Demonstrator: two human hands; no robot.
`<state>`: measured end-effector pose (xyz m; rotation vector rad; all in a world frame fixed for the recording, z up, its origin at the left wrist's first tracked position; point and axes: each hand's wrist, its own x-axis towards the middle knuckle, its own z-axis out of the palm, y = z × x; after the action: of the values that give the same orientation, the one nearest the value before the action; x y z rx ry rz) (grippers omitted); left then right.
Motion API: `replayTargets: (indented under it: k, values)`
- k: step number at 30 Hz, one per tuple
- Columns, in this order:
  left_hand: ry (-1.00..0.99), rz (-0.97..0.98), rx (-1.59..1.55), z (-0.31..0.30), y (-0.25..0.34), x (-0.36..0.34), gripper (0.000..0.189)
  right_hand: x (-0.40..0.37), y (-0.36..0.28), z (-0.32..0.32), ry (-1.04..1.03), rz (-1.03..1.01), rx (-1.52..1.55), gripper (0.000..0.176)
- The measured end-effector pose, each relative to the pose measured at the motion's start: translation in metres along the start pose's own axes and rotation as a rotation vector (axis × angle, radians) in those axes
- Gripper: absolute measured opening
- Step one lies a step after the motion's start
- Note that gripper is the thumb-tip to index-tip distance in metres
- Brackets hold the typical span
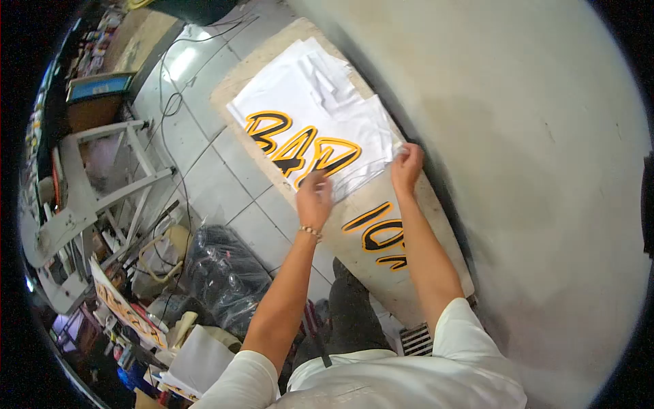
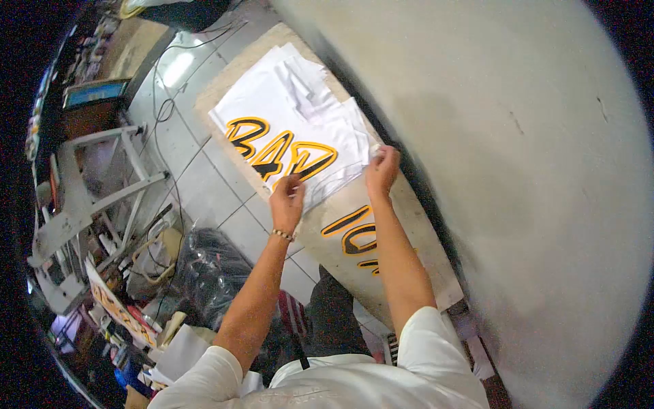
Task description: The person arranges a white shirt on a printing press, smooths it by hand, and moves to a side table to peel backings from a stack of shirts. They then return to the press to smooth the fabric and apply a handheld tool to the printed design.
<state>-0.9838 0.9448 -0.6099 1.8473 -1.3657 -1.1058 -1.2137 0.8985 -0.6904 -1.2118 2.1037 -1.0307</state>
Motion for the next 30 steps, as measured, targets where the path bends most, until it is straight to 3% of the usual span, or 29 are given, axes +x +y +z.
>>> replayTargets:
  k: [1, 2, 4, 5, 6, 7, 9, 12, 15, 22, 24, 30]
  values:
    - [0.173, -0.118, 0.115, -0.009, -0.034, -0.006, 0.039, -0.011, -0.010, 0.002, 0.063, -0.060, -0.029, 0.015]
    - [0.188, -0.126, 0.122, -0.015, -0.059, -0.008, 0.039, -0.021, -0.020, 0.003, 0.129, -0.121, -0.060, 0.017]
    - [0.420, -0.328, 0.315, -0.025, -0.092, -0.016, 0.034, -0.058, -0.047, 0.014, -0.241, -0.390, -0.023, 0.019]
    - [0.434, -0.337, 0.315, -0.030, -0.090, -0.016, 0.034, -0.080, -0.051, 0.026, -0.459, -0.447, 0.036, 0.023]
    - [0.349, -0.373, 0.252, -0.033, -0.083, -0.012, 0.032, -0.102, -0.076, 0.031, -0.645, -0.332, -0.012, 0.027]
    - [0.261, -0.408, 0.188, -0.035, -0.079, -0.008, 0.033, -0.116, -0.087, 0.039, -0.657, -0.339, -0.010, 0.027]
    - [0.318, -0.385, 0.159, -0.029, -0.078, -0.002, 0.031, -0.136, -0.095, 0.050, -0.741, -0.345, -0.177, 0.027]
    - [0.288, -0.334, 0.080, -0.028, -0.075, 0.002, 0.024, -0.145, -0.085, 0.068, -0.629, -0.365, -0.265, 0.025]
    - [0.412, -0.309, 0.011, -0.027, -0.074, -0.002, 0.020, -0.142, -0.076, 0.073, -0.648, -0.430, -0.275, 0.023]
    - [0.359, -0.335, 0.084, -0.027, -0.071, -0.006, 0.023, -0.127, -0.092, 0.049, -0.687, -0.408, -0.208, 0.020]
    - [0.297, -0.422, 0.102, -0.023, -0.067, -0.006, 0.028, -0.134, -0.099, 0.048, -0.775, -0.448, -0.385, 0.024]
    - [0.197, -0.571, 0.078, -0.022, -0.077, -0.002, 0.030, -0.145, -0.091, 0.051, -0.729, -0.448, -0.363, 0.024]
